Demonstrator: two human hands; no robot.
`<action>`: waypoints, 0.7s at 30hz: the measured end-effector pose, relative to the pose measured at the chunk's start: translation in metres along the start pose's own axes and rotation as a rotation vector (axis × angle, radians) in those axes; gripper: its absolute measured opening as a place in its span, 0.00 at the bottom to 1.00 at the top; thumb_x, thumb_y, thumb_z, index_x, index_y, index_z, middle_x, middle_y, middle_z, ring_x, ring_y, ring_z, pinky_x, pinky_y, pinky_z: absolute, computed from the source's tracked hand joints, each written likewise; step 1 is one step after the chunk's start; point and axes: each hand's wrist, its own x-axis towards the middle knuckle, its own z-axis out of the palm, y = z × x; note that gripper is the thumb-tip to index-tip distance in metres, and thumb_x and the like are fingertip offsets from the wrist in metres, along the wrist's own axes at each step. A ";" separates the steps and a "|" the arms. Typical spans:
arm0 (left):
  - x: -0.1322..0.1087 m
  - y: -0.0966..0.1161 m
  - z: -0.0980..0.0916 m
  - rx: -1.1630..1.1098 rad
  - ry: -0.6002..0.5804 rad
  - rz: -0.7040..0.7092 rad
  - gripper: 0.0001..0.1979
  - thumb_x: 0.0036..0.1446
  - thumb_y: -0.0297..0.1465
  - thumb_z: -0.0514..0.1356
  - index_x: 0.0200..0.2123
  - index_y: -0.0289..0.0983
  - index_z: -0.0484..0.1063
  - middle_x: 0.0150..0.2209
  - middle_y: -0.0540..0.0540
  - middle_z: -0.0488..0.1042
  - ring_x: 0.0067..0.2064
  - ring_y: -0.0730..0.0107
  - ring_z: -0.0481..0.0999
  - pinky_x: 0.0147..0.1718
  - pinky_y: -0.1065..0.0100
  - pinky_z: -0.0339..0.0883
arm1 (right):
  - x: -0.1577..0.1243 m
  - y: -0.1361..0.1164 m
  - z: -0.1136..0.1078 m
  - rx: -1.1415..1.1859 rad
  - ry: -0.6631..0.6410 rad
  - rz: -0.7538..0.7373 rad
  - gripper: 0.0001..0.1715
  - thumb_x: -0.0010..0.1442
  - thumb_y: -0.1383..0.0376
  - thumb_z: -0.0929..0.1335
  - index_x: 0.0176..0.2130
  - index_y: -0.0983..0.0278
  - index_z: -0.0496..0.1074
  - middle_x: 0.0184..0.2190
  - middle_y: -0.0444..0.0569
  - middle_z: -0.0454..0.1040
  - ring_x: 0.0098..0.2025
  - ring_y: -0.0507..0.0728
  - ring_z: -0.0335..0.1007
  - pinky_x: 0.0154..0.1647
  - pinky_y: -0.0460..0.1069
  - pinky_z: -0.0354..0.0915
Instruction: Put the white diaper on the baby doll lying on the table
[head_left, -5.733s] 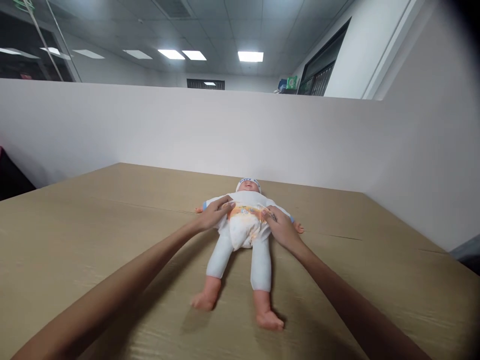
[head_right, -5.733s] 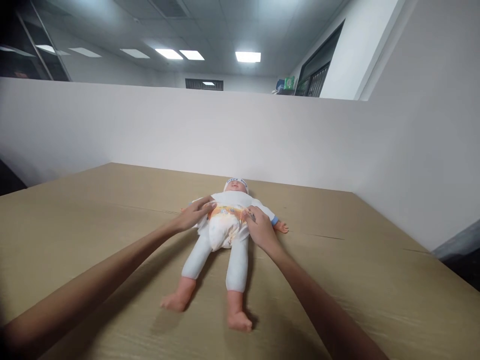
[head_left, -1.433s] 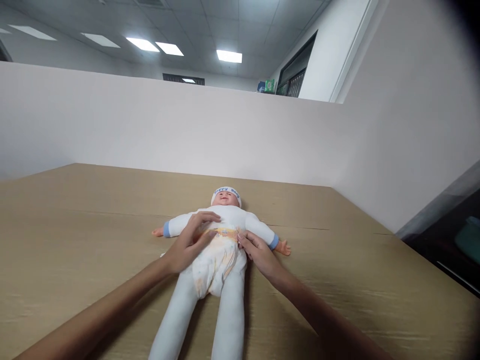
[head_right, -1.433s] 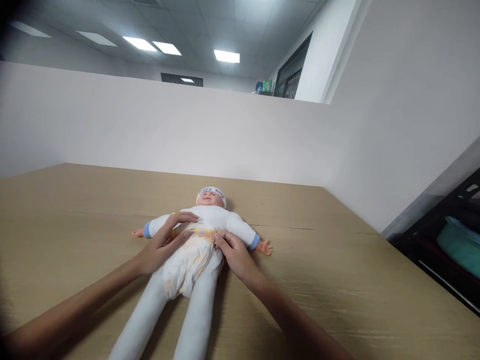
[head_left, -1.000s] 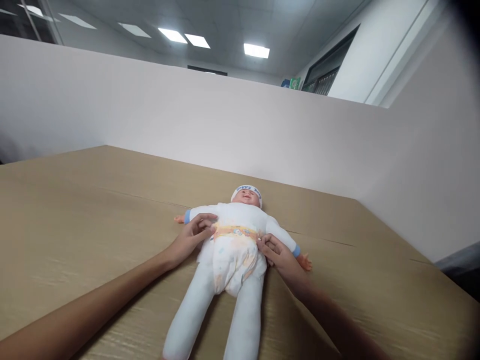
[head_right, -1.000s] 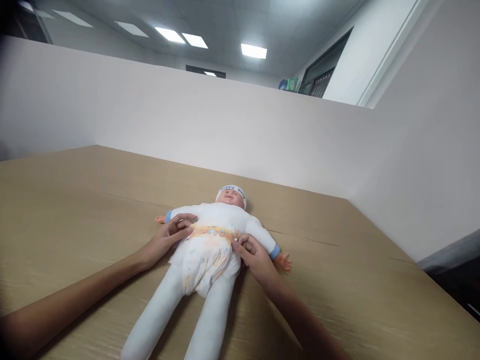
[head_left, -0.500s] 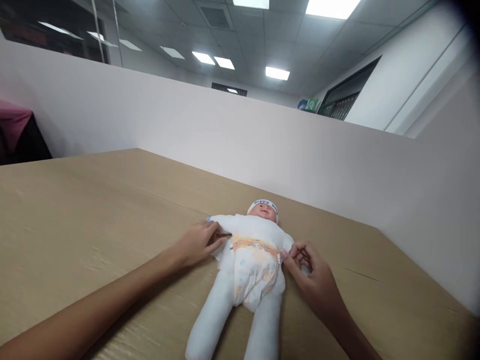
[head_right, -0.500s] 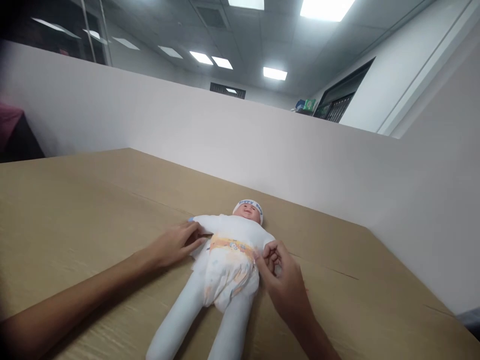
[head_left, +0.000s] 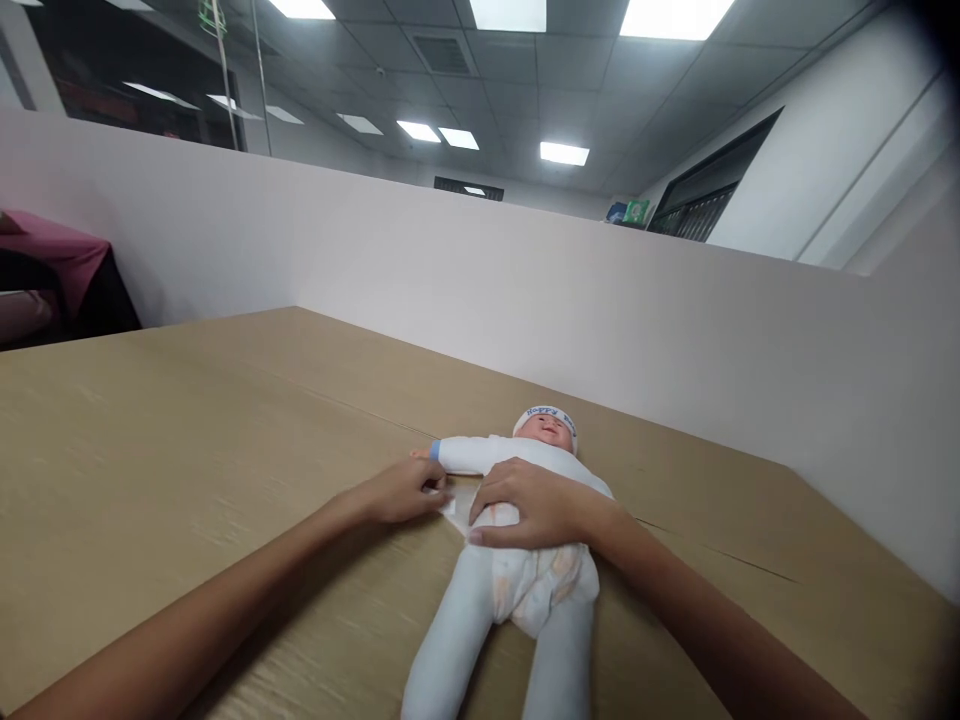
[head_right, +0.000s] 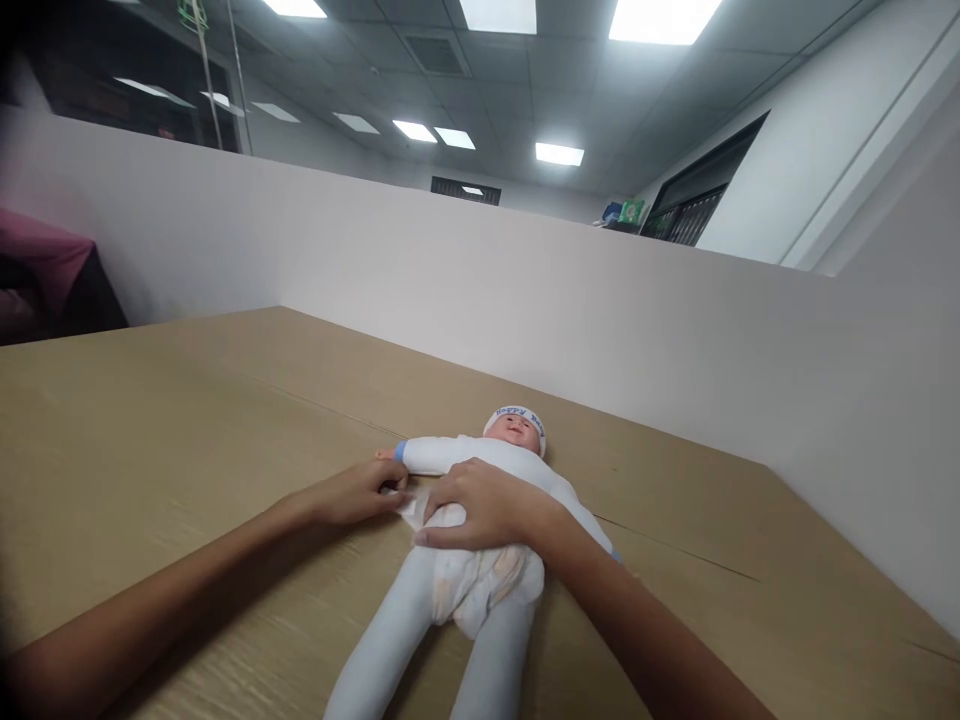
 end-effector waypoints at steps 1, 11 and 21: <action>0.000 0.001 -0.002 -0.102 -0.001 -0.007 0.18 0.64 0.45 0.59 0.29 0.38 0.66 0.30 0.51 0.67 0.33 0.67 0.65 0.33 0.65 0.55 | 0.000 0.001 0.001 0.010 0.020 0.020 0.13 0.67 0.53 0.73 0.43 0.58 0.84 0.37 0.44 0.84 0.43 0.59 0.77 0.55 0.56 0.66; 0.005 0.022 0.018 -0.742 0.045 0.061 0.25 0.67 0.53 0.60 0.30 0.37 0.66 0.30 0.51 0.67 0.34 0.71 0.66 0.37 0.67 0.59 | -0.006 0.003 0.019 -0.075 0.150 0.067 0.17 0.68 0.50 0.71 0.40 0.60 0.80 0.34 0.47 0.79 0.40 0.60 0.73 0.51 0.58 0.66; 0.011 0.046 0.040 -0.933 0.121 -0.031 0.24 0.66 0.51 0.61 0.31 0.37 0.67 0.29 0.52 0.65 0.32 0.72 0.63 0.36 0.67 0.59 | -0.007 0.007 0.023 0.094 0.249 0.103 0.18 0.63 0.50 0.75 0.38 0.62 0.74 0.39 0.48 0.77 0.46 0.62 0.71 0.53 0.58 0.63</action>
